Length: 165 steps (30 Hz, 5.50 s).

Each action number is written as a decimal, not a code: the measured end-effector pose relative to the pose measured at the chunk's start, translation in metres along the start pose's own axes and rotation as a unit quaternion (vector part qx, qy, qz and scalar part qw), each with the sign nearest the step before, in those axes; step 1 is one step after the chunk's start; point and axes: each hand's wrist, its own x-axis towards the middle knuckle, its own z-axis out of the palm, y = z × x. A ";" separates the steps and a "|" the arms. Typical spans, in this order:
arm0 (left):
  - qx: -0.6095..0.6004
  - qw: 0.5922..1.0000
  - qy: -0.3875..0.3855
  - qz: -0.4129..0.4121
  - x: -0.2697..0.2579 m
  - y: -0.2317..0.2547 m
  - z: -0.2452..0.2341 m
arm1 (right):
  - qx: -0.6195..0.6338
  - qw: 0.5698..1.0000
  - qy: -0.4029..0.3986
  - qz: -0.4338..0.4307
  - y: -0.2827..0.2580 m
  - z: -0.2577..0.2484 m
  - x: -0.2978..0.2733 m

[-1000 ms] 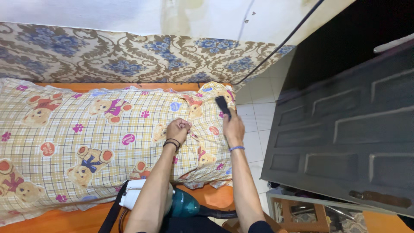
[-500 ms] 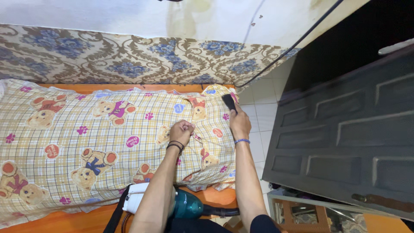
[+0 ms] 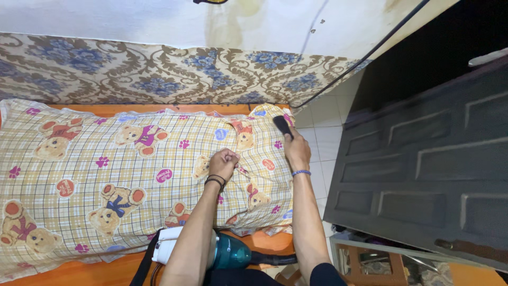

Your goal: The person uses a handheld garment steamer to treat a patterned pillowcase laid out on an orange table. They move the steamer nozzle back and forth across the fabric surface, occasionally using their left hand to smooth the material or adjust its position. The person flips the pillowcase over to treat the other side and continues steaming until the end of the clip.

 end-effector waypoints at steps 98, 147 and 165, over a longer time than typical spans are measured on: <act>0.591 0.737 -0.047 0.325 -0.024 0.042 0.001 | -0.016 0.978 -0.206 0.026 -0.046 0.014 0.014; 0.562 0.754 -0.013 0.340 -0.021 0.026 0.004 | 0.068 0.978 -0.109 0.162 0.072 -0.076 -0.088; 0.545 0.772 -0.012 0.328 -0.026 0.024 0.007 | 0.094 0.988 -0.126 0.003 0.071 -0.048 -0.111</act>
